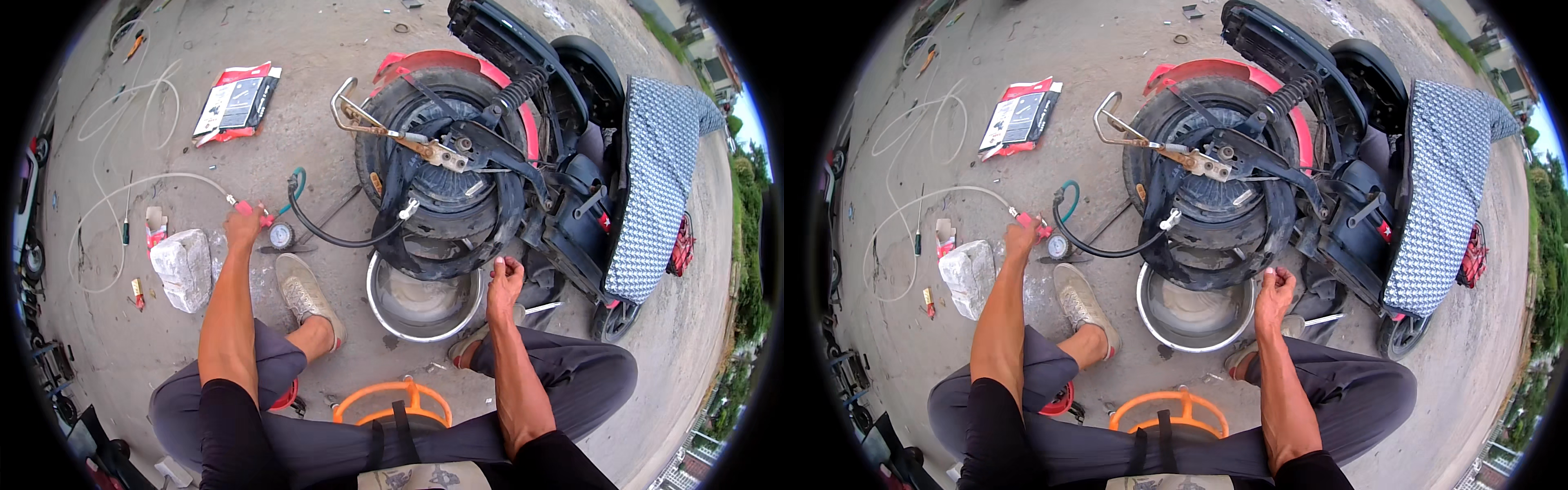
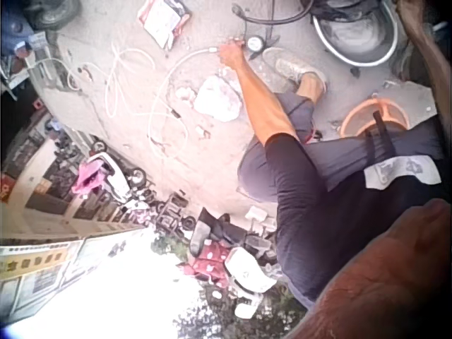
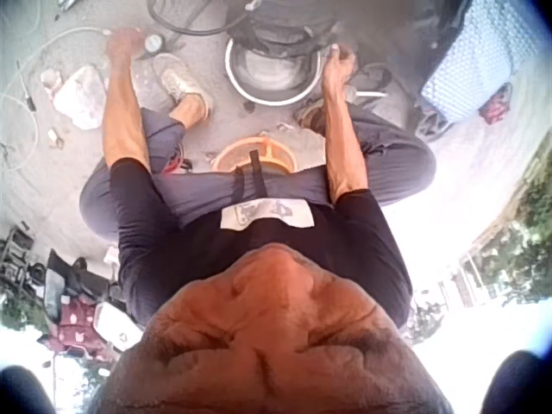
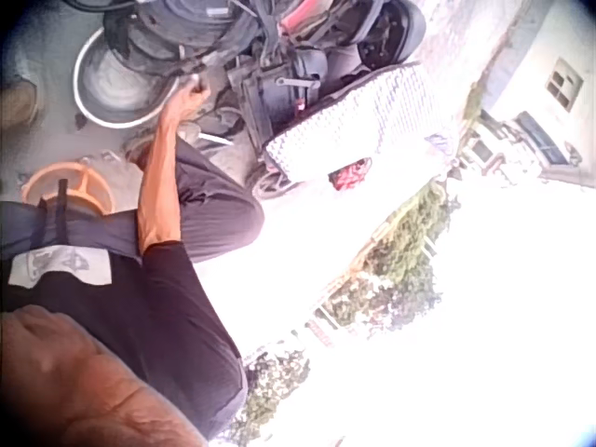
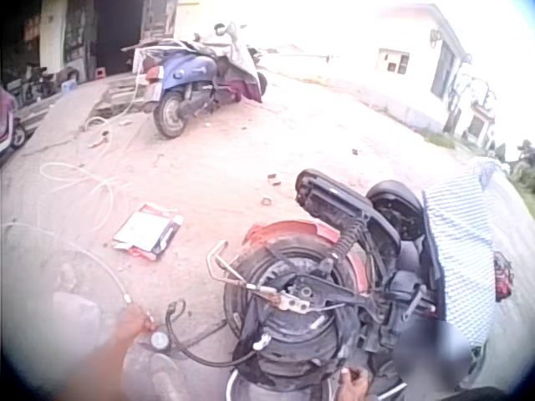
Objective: The person rotates and handles an inner tube in a basin of water to locate a leak, then wipes the surface with a cloth and applies a patch to the tube.
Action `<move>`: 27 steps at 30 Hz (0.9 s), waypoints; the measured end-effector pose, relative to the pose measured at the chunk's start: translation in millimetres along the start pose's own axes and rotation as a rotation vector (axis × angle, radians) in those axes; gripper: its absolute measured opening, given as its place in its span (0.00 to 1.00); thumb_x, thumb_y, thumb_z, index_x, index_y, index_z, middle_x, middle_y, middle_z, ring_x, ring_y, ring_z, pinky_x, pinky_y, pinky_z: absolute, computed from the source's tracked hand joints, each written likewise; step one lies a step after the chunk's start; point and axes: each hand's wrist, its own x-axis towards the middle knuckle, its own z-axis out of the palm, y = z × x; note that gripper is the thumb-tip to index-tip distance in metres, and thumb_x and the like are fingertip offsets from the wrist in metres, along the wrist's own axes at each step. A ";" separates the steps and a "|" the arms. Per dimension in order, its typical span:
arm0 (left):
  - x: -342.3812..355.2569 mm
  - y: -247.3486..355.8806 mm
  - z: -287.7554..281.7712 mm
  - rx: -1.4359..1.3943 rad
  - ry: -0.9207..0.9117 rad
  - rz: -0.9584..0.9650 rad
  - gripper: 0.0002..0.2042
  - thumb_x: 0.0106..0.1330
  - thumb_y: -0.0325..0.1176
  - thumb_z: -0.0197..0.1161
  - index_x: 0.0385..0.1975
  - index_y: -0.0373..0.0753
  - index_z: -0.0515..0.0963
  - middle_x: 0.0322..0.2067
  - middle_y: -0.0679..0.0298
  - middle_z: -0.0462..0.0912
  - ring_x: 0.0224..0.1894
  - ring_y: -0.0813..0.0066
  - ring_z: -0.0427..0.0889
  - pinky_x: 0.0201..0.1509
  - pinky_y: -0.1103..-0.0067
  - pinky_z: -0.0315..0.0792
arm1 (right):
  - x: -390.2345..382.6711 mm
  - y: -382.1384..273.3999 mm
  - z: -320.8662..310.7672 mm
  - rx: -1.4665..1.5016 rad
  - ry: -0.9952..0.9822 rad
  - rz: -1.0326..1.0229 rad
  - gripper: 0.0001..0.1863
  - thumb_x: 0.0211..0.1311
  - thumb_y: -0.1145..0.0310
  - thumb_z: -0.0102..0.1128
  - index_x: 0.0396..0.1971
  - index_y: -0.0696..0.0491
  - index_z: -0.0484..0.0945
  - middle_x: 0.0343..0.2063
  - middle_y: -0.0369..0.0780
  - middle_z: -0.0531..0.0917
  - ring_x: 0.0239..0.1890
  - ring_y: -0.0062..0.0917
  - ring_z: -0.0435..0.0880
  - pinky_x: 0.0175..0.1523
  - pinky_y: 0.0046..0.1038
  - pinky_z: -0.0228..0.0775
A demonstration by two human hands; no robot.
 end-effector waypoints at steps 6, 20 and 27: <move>29.5 -8.5 30.4 -0.113 -0.111 0.009 0.42 0.54 0.62 0.68 0.47 0.19 0.77 0.52 0.31 0.76 0.55 0.41 0.79 0.60 0.61 0.70 | 2.1 2.9 -12.5 -0.057 -0.118 0.212 0.39 0.65 0.51 0.65 0.65 0.64 0.63 0.45 0.45 0.81 0.43 0.29 0.80 0.50 0.28 0.72; 72.4 -34.8 67.3 0.113 0.019 0.162 0.39 0.61 0.52 0.64 0.48 0.15 0.56 0.43 0.33 0.80 0.50 0.44 0.83 0.55 0.65 0.74 | 4.0 -4.5 2.9 -0.190 -0.078 -0.043 0.23 0.57 0.61 0.73 0.39 0.61 0.71 0.29 0.38 0.79 0.31 0.23 0.76 0.40 0.28 0.70; 90.3 -71.2 53.4 0.018 0.143 0.160 0.37 0.62 0.51 0.64 0.45 0.20 0.53 0.31 0.43 0.83 0.35 0.54 0.86 0.43 0.73 0.78 | -1.1 -25.6 -21.2 -0.119 -0.190 0.022 0.28 0.58 0.59 0.72 0.48 0.64 0.71 0.38 0.43 0.82 0.39 0.24 0.80 0.46 0.26 0.72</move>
